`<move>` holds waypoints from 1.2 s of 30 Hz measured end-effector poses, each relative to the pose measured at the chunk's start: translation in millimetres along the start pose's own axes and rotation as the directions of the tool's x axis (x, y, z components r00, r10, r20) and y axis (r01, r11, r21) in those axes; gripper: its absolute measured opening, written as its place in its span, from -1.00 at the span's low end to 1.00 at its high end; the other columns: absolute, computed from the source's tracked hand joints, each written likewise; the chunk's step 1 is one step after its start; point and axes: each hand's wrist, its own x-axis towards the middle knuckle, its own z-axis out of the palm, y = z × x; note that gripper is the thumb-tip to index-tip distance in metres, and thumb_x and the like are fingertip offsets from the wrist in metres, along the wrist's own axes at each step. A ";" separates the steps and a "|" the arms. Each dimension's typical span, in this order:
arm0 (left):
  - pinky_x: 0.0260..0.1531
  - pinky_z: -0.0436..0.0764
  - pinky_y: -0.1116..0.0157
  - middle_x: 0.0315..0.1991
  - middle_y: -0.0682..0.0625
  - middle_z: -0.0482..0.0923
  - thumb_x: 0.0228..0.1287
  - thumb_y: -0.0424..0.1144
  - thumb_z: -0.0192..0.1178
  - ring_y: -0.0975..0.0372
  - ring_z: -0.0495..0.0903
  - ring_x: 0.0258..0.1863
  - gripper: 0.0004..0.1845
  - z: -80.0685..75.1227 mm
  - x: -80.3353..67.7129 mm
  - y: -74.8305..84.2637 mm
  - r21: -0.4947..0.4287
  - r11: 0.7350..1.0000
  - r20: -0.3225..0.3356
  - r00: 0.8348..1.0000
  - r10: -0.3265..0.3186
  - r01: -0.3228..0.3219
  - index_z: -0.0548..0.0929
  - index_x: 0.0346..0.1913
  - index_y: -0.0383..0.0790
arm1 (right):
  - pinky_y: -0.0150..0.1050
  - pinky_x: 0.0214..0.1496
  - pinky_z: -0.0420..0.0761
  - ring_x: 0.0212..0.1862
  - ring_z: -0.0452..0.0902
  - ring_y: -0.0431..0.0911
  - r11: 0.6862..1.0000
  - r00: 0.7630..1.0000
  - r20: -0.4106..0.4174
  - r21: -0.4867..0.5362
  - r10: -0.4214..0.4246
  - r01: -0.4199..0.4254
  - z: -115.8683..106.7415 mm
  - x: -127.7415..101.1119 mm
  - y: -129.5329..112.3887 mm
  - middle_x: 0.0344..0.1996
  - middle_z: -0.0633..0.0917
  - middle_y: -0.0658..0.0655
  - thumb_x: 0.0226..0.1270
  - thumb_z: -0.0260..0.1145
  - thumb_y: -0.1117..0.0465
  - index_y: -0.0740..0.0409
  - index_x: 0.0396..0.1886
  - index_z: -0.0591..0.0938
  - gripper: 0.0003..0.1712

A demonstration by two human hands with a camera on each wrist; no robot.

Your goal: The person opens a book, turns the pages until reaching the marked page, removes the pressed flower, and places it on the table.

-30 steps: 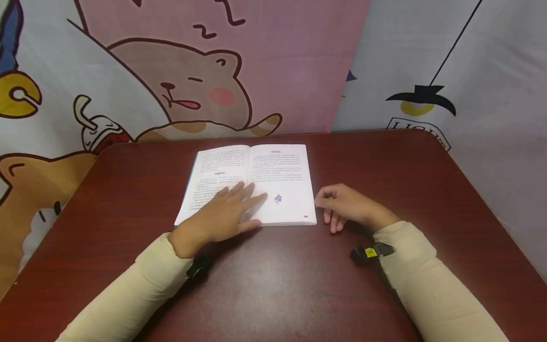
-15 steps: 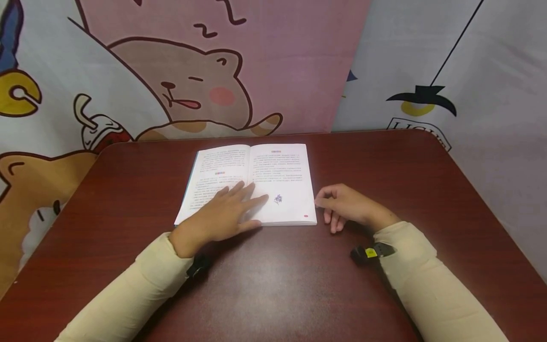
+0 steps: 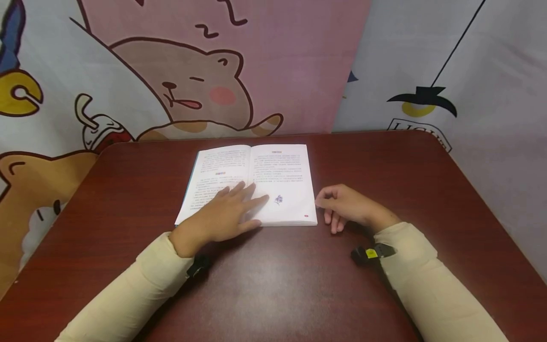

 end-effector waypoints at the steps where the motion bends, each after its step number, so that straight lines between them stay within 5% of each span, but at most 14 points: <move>1: 0.39 0.23 -0.25 0.53 -0.20 0.21 0.43 0.24 0.05 -0.16 0.16 0.53 -0.33 0.3 0.2 0.0 0.003 1.000 -0.001 1.000 0.000 0.000 0.29 0.52 0.17 | -0.17 -0.62 0.64 -0.69 0.62 -0.07 1.000 1.000 -0.002 -0.001 -0.001 0.001 0.0 0.2 0.5 -0.58 0.59 0.15 0.55 0.14 0.10 0.32 0.02 0.51 -0.66; 27: 0.41 0.21 -0.24 0.55 -0.19 0.18 0.46 0.22 0.01 -0.14 0.13 0.54 -0.34 -0.8 0.7 0.6 0.007 1.000 0.026 1.000 -0.007 0.007 0.25 0.54 0.17 | -0.18 -0.62 0.63 -0.69 0.62 -0.07 1.000 1.000 -0.005 -0.004 -0.001 0.000 -0.5 0.1 1.4 -0.58 0.59 0.15 0.55 0.14 0.09 0.31 0.02 0.52 -0.66; 36: 0.40 0.16 -0.30 0.60 -0.03 0.09 0.47 0.18 0.02 -0.10 0.09 0.57 -0.38 -0.7 2.3 0.7 -0.031 1.000 0.047 0.999 -0.003 0.004 0.26 0.53 0.23 | -0.19 -0.63 0.63 -0.70 0.62 -0.08 1.000 1.000 -0.005 -0.005 0.000 0.000 0.6 0.0 0.0 -0.59 0.59 0.14 0.56 0.12 0.10 0.30 0.01 0.52 -0.68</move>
